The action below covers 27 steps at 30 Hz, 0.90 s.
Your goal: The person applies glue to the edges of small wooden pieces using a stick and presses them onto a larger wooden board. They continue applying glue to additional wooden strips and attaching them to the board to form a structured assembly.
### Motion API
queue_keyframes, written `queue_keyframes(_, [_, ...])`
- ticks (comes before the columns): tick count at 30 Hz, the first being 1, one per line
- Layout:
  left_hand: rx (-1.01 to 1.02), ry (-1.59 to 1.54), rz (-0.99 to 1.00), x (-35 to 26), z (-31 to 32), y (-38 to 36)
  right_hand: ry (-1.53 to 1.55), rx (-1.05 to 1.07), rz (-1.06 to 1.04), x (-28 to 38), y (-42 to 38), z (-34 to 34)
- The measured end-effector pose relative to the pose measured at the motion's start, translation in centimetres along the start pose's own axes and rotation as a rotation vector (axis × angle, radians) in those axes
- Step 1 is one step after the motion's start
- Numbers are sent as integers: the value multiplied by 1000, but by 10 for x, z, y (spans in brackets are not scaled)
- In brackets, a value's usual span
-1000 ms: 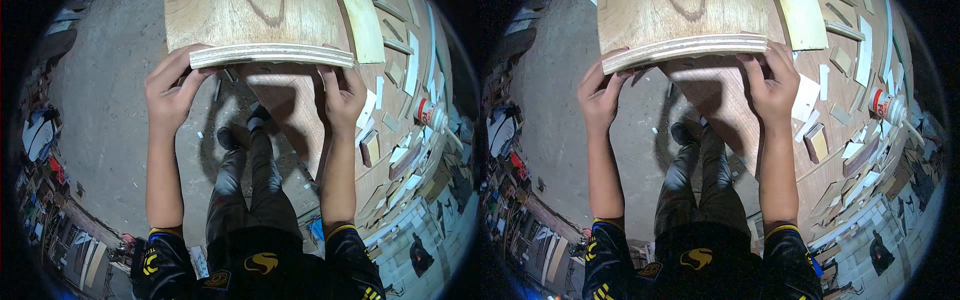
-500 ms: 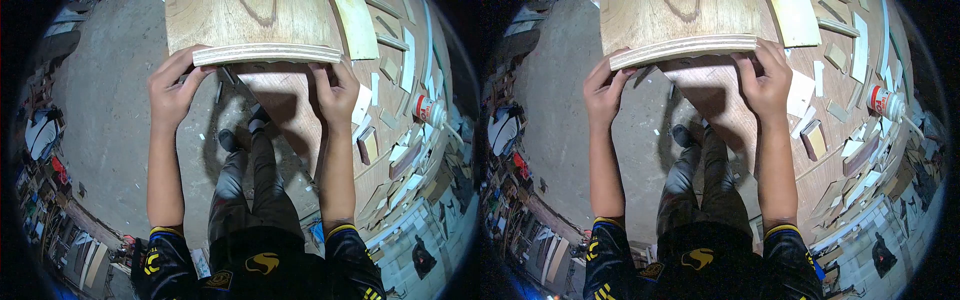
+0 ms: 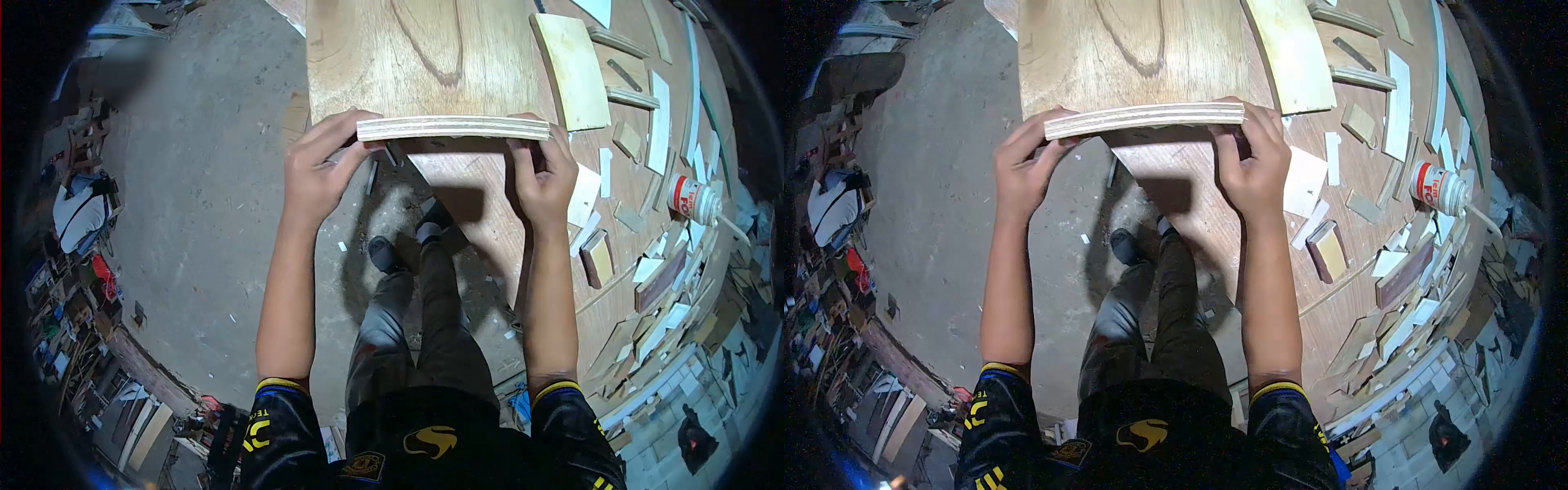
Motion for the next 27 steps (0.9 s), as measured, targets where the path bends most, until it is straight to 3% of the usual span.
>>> queue_keyframes(27, [42, 21, 5, -7, -10, 3, -119, -27, -75, 4, 0, 1])
Point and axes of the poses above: each hand's wrist, its own y-axis towards the middle knuckle, its own z-axis out of the palm, x = y × z, the point moved 4 cm from there along y, towards the middle knuckle, and after that the axes turned 11 degrees about x, right-handed, at the moved point
